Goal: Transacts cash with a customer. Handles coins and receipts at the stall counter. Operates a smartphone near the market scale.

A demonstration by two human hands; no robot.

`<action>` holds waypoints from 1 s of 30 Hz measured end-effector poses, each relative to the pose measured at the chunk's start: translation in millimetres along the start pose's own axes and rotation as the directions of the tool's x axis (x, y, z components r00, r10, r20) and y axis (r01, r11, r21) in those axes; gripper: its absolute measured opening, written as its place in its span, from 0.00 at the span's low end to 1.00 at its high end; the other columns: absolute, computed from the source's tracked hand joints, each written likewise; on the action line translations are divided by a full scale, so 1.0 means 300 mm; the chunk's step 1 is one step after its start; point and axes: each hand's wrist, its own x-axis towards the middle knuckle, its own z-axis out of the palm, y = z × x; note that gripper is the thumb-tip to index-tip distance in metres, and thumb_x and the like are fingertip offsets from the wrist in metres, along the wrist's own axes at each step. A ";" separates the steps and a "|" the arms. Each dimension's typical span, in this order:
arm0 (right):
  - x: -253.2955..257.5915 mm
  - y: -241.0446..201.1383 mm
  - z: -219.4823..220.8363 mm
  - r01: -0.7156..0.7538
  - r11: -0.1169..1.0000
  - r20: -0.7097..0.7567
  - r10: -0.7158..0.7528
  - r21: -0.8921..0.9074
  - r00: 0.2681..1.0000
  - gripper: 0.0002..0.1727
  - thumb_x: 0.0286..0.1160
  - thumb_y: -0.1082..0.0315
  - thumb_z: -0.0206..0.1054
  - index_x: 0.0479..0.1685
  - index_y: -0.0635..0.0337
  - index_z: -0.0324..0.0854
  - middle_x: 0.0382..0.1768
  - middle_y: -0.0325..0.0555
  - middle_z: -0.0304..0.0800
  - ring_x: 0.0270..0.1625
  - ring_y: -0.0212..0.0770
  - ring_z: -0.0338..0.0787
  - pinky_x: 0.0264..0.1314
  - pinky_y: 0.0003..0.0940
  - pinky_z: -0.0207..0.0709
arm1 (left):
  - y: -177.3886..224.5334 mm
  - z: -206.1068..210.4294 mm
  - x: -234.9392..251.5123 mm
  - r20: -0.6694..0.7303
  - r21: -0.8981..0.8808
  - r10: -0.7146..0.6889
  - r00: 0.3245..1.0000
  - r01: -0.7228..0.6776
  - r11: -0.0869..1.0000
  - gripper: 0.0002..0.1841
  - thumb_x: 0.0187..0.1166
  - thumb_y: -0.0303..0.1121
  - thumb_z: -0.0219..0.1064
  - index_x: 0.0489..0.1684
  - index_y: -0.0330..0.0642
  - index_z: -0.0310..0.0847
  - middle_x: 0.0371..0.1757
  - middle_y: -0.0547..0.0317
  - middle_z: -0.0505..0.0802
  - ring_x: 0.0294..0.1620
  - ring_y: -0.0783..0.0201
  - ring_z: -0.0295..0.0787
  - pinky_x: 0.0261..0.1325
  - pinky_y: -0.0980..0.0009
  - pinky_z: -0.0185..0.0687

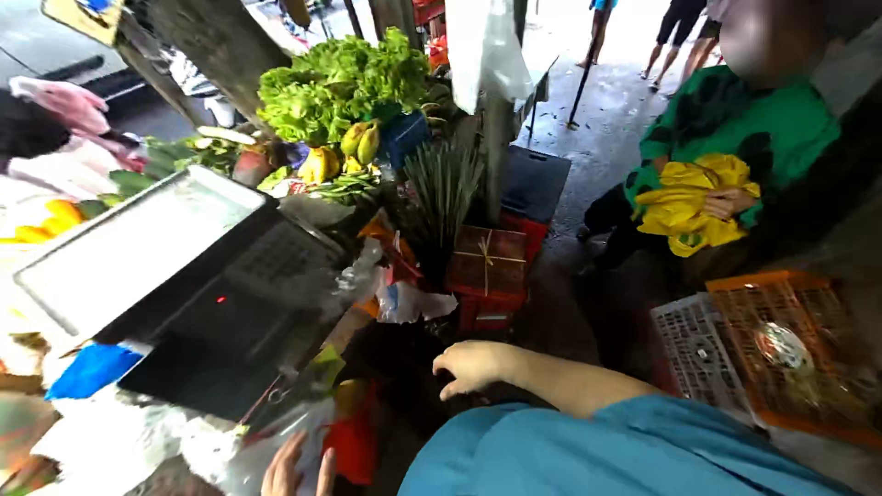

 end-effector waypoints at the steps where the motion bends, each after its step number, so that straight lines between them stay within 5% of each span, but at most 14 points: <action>1: 0.018 0.008 -0.034 0.027 1.000 -0.028 -0.027 0.011 0.999 0.29 0.83 0.54 0.68 0.75 0.66 0.77 0.67 0.66 0.85 0.74 0.62 0.82 0.80 0.62 0.68 | 0.002 0.014 0.036 -0.118 -0.002 0.027 0.993 -0.027 1.000 0.36 0.81 0.41 0.68 0.81 0.22 0.64 0.80 0.22 0.72 0.79 0.35 0.73 0.74 0.46 0.77; 4: 0.091 -0.028 -0.134 0.173 0.982 -0.113 -0.164 0.078 0.980 0.27 0.84 0.57 0.68 0.76 0.64 0.76 0.67 0.62 0.85 0.70 0.55 0.85 0.80 0.52 0.72 | 0.006 0.018 0.172 -0.463 0.052 0.045 0.885 -0.023 0.998 0.44 0.75 0.44 0.70 0.83 0.17 0.57 0.82 0.18 0.67 0.84 0.37 0.68 0.81 0.51 0.70; 6: 0.160 -0.072 -0.190 0.293 0.953 -0.171 -0.278 0.074 0.945 0.28 0.84 0.55 0.66 0.78 0.61 0.76 0.70 0.57 0.85 0.71 0.49 0.85 0.80 0.45 0.74 | 0.021 -0.006 0.264 -0.560 0.045 -0.026 0.828 0.061 0.997 0.45 0.76 0.43 0.70 0.84 0.16 0.53 0.84 0.16 0.63 0.87 0.33 0.61 0.86 0.47 0.63; 11: 0.407 -0.209 -0.271 0.475 0.880 -0.225 -0.468 -0.026 0.854 0.33 0.84 0.51 0.64 0.85 0.58 0.70 0.81 0.52 0.76 0.83 0.47 0.75 0.87 0.45 0.65 | 0.049 -0.019 0.425 -0.639 -0.048 -0.222 0.736 0.250 0.967 0.46 0.82 0.43 0.65 0.92 0.26 0.40 0.90 0.26 0.55 0.92 0.36 0.52 0.91 0.46 0.51; 16: 0.645 -0.354 -0.245 0.533 0.833 -0.137 -0.516 0.150 0.846 0.43 0.81 0.50 0.68 0.92 0.61 0.57 0.85 0.54 0.70 0.87 0.44 0.70 0.91 0.42 0.61 | 0.028 -0.045 0.477 -0.612 -0.218 -0.440 0.657 0.394 0.893 0.47 0.86 0.47 0.60 0.94 0.29 0.32 0.94 0.30 0.45 0.95 0.38 0.42 0.94 0.45 0.43; 20: 0.722 -0.422 -0.165 0.477 0.849 -0.147 -0.455 0.226 0.878 0.49 0.76 0.49 0.71 0.93 0.64 0.52 0.88 0.65 0.61 0.89 0.54 0.65 0.91 0.48 0.59 | 0.002 -0.063 0.480 -0.513 -0.398 -0.523 0.680 0.351 0.847 0.40 0.90 0.43 0.56 0.93 0.27 0.40 0.91 0.28 0.58 0.92 0.43 0.55 0.92 0.52 0.53; 30: 0.733 -0.441 -0.113 0.432 0.845 -0.274 -0.355 0.316 0.894 0.45 0.74 0.53 0.70 0.91 0.60 0.59 0.88 0.63 0.60 0.89 0.52 0.64 0.90 0.47 0.61 | -0.024 -0.066 0.442 -0.418 -0.420 -0.478 0.772 0.302 0.856 0.38 0.90 0.44 0.52 0.93 0.28 0.45 0.91 0.31 0.59 0.93 0.46 0.55 0.92 0.51 0.52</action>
